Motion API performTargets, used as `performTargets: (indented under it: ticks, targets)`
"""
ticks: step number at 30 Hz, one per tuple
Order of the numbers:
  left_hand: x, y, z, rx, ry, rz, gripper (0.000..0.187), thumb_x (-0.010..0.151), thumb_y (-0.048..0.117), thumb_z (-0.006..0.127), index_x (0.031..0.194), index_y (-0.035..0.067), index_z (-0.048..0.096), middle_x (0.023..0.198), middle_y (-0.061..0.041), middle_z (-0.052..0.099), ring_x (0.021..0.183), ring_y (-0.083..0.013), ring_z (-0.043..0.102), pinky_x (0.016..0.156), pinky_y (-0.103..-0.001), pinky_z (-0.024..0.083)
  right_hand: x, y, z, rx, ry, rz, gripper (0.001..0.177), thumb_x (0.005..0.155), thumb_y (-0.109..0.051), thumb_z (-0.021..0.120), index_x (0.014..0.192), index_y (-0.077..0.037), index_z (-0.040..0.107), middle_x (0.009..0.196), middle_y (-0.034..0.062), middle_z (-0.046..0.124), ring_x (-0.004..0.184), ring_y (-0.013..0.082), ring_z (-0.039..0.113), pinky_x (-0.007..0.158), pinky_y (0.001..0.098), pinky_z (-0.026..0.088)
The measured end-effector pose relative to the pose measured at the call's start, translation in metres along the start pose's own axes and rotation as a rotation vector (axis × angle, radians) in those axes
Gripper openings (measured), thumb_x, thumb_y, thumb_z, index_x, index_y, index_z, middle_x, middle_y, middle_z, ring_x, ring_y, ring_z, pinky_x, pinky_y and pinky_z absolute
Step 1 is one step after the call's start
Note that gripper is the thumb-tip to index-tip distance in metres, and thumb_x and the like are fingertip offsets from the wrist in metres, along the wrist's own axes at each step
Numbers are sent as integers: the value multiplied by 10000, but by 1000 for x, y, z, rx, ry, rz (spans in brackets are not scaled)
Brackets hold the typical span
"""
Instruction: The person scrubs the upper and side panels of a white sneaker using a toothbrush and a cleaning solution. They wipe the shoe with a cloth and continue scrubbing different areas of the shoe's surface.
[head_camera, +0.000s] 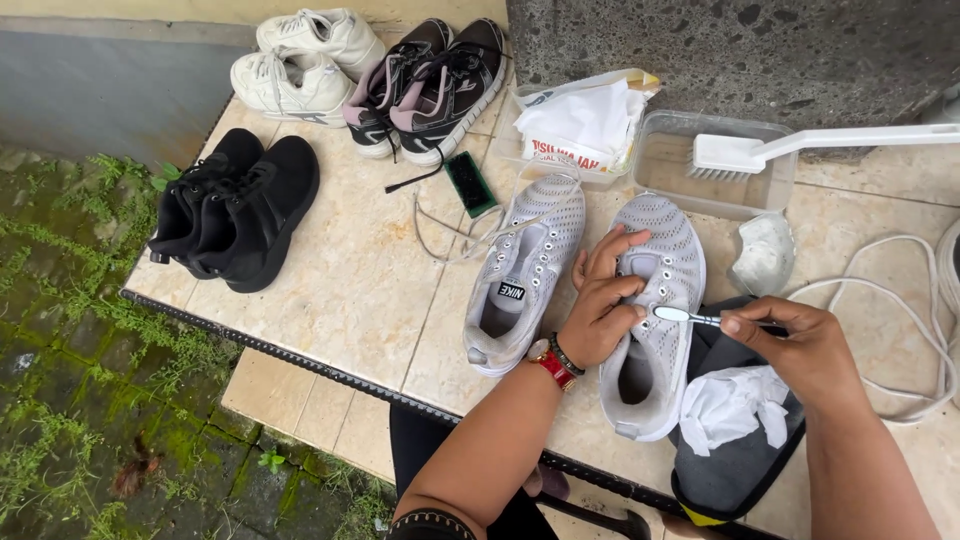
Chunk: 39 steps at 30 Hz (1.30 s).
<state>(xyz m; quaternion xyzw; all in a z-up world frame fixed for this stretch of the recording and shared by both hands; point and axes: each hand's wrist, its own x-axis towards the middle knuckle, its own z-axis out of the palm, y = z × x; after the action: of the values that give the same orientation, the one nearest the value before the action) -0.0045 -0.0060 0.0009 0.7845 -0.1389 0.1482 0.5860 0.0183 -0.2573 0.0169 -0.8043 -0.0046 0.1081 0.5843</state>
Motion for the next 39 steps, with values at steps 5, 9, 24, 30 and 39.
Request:
performTargets:
  ticks: [5,9,24,30,39]
  targets:
    - [1,-2,1,30,-16,51,78,762,235,520,727,165,522,1587,-9,408,1596,-290,228,1238,-550,-42,4,2,-1,-5,35,-15,89,872,-64,808,932,-12,769,938,85,772,920,124,675,872,232,506]
    - [1,5,-3,21,-22,15,86,743,228,505,707,162,462,1583,-14,408,1594,-300,208,1222,-564,-34,1,-1,1,23,-40,-10,88,837,-91,817,887,-28,779,906,107,803,917,168,741,912,278,561]
    - [3,2,-3,-200,-25,204,165,839,184,508,726,75,455,1571,-217,325,1538,-478,105,1225,-570,94,-3,-3,18,67,44,-168,130,791,-115,899,836,-45,798,767,85,749,828,133,606,843,337,501]
    - [5,-2,-2,-199,-32,227,190,855,198,506,719,70,473,1570,-226,319,1533,-500,94,1224,-576,102,-1,-9,12,61,105,-162,127,833,-140,877,891,-64,792,799,86,740,860,111,589,856,311,476]
    - [4,-8,-3,-211,-35,238,198,869,202,505,732,64,470,1567,-235,318,1528,-511,88,1219,-589,92,0,-2,16,106,46,-158,164,794,-122,896,848,-38,766,797,79,741,846,130,604,854,343,499]
